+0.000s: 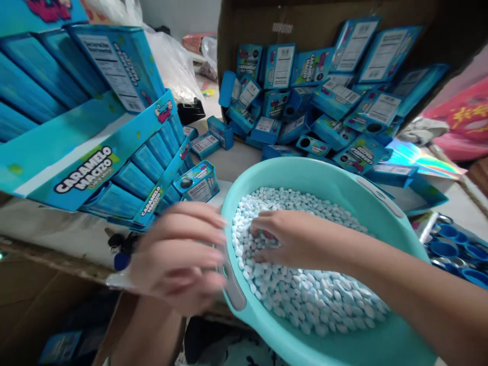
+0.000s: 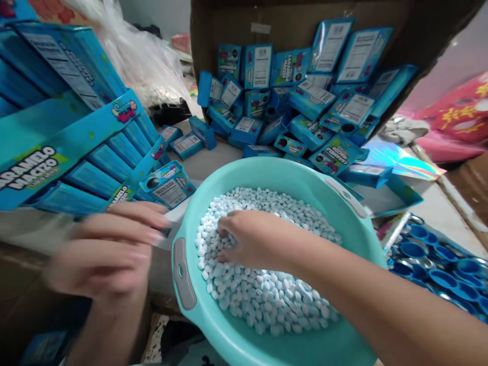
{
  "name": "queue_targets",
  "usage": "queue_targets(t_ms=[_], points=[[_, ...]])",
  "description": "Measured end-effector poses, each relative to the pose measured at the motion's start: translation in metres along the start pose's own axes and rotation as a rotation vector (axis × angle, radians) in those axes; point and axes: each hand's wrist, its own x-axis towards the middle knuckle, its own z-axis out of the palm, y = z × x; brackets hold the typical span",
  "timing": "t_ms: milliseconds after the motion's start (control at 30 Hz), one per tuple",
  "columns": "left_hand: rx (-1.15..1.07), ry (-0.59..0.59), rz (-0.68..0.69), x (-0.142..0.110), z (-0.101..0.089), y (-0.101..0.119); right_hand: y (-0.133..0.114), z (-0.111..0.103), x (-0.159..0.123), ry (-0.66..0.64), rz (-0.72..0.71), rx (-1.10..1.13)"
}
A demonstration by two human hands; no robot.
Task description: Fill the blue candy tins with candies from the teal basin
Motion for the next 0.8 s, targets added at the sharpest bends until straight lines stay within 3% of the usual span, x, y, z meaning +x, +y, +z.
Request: queue_targets(t_ms=[100, 167, 400, 533, 800], points=[[-0.103, -0.728, 0.329, -0.001, 0.011, 0.022, 0.005, 0.004, -0.003, -0.004, -0.020, 0.051], [-0.053, -1.032, 0.404, 0.002, 0.017, 0.028, 0.008, 0.006, -0.003, -0.042, -0.012, 0.072], [0.151, -1.012, 0.363, -0.005, 0.019, 0.027, 0.008, 0.005, 0.001, -0.146, 0.054, 0.013], [0.175, -0.992, 0.364, -0.006, 0.019, 0.030, 0.009, 0.004, 0.001, -0.141, 0.038, 0.053], [0.236, -1.035, 0.224, 0.000, 0.025, 0.037, 0.004, -0.004, -0.001, -0.132, -0.039, 0.052]])
